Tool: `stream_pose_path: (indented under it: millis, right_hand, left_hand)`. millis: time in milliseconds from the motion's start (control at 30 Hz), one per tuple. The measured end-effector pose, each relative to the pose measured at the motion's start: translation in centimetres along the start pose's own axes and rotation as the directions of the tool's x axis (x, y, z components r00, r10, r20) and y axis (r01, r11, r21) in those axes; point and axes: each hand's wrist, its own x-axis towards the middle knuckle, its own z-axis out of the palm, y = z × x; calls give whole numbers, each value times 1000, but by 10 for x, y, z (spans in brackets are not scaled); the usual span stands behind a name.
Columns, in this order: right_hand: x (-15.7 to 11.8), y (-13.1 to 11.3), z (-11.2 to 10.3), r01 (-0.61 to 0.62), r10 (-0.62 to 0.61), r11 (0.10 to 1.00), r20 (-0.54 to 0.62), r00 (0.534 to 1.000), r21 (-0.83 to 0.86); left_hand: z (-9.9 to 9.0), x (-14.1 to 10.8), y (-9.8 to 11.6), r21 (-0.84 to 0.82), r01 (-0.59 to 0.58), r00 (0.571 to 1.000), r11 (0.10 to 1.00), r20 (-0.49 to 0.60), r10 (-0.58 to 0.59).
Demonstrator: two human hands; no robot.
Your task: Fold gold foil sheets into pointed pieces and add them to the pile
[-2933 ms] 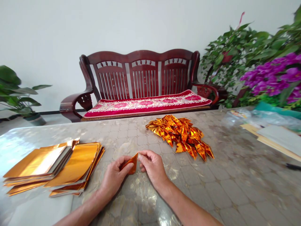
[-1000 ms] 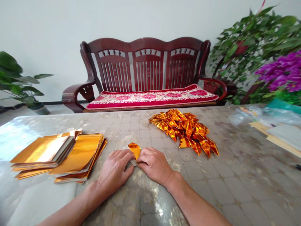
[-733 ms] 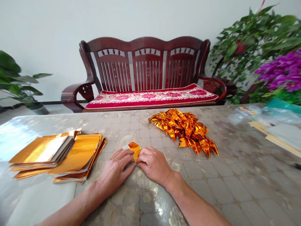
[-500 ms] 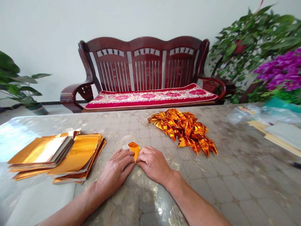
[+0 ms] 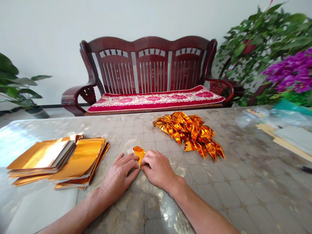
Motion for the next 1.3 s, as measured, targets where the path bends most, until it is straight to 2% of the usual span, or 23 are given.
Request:
stream_pose_path:
  millis: [267,567,867,1300]
  right_hand:
    - [0,-1,-2,-15,15,1000,36,999,10]
    - [0,-7,2,-69,69,996,3,998,-52]
    - [1,-10,9,-83,80,989,-35,996,-121]
    - [2,-10,7,-121,124,988,24,992,-98]
  left_hand:
    - [1,-1,1,-25,34,999,999,-5,-34]
    - [4,-3,2,-41,50,998,998,-45,-52]
    - [1,-2,4,-75,77,997,994,10,-76]
    - [-1,-1,2,-87,74,996,993,52,-70]
